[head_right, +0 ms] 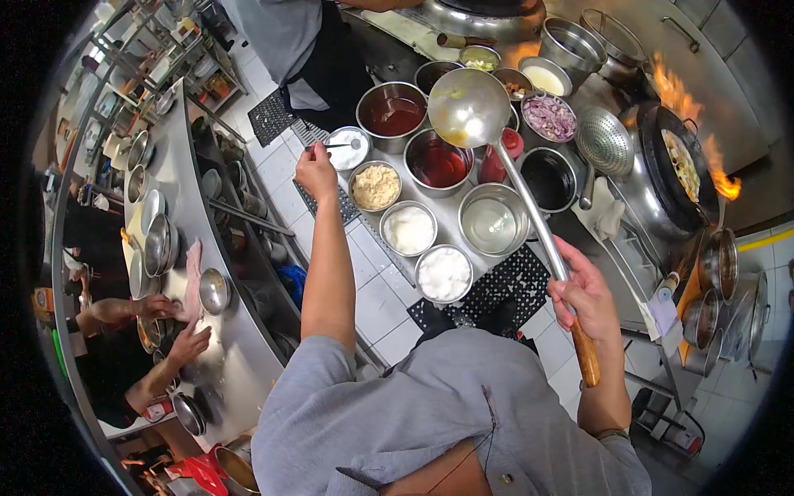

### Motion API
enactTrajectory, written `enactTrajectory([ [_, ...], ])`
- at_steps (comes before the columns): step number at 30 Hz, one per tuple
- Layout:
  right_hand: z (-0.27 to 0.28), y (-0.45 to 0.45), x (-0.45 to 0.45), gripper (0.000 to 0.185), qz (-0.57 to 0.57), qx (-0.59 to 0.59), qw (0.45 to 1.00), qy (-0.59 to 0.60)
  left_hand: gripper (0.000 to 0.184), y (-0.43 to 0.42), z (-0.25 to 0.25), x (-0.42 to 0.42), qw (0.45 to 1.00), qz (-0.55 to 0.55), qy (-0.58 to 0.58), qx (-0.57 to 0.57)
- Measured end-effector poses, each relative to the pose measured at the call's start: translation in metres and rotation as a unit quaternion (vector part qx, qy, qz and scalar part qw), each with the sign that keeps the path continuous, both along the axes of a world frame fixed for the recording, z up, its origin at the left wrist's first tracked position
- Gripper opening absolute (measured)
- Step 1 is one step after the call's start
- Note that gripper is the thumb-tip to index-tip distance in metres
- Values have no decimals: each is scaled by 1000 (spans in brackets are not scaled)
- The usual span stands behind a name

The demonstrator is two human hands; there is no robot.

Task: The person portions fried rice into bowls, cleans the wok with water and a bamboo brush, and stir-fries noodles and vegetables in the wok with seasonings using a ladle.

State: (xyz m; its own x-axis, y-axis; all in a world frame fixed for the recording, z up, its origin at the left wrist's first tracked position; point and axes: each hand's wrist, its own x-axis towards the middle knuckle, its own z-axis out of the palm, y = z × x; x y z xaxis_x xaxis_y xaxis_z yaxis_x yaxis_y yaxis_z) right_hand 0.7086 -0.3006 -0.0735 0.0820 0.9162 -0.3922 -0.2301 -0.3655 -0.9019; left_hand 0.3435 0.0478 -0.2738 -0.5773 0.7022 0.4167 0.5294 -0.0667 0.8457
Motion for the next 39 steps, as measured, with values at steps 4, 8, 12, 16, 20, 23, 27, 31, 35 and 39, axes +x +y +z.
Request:
enactTrajectory([
  [4, -6, -3, -2, 69, 4, 1, 1000, 3, 25, -5, -3, 2, 999, -5, -49, -10],
  [8, -6, 5, -13, 68, 14, -17, 1000, 7, 26, 7, -12, -7, 996, -9, -89, -23],
  [12, -7, 12, -21, 68, 19, -20, 999, 21, 27, 8, 1, -14, 987, -15, -152, -43],
  [16, -5, 16, -27, 68, 23, -26, 999, 28, 24, 20, -11, -38, 970, -26, -236, -61],
  [20, 0, 27, -29, 67, 62, -49, 997, 11, 23, 1, 12, -42, 924, -51, -377, 32],
  [23, -6, 39, -36, 65, 82, -57, 995, 17, 23, -38, 64, -22, 906, -102, -408, 48],
  [27, -14, 55, -43, 66, 115, -102, 986, 64, 24, -90, 87, 0, 969, -75, -226, 63],
  [31, -14, 52, -45, 62, 96, -87, 988, 84, 22, -110, 58, 16, 992, -89, -80, 32],
  [35, -17, 44, -38, 64, 110, -88, 989, 52, 21, -115, 19, 31, 995, -101, -25, 3],
  [39, -20, 38, -33, 65, 102, -87, 990, 41, 22, -114, 9, 37, 995, -100, -26, -9],
])
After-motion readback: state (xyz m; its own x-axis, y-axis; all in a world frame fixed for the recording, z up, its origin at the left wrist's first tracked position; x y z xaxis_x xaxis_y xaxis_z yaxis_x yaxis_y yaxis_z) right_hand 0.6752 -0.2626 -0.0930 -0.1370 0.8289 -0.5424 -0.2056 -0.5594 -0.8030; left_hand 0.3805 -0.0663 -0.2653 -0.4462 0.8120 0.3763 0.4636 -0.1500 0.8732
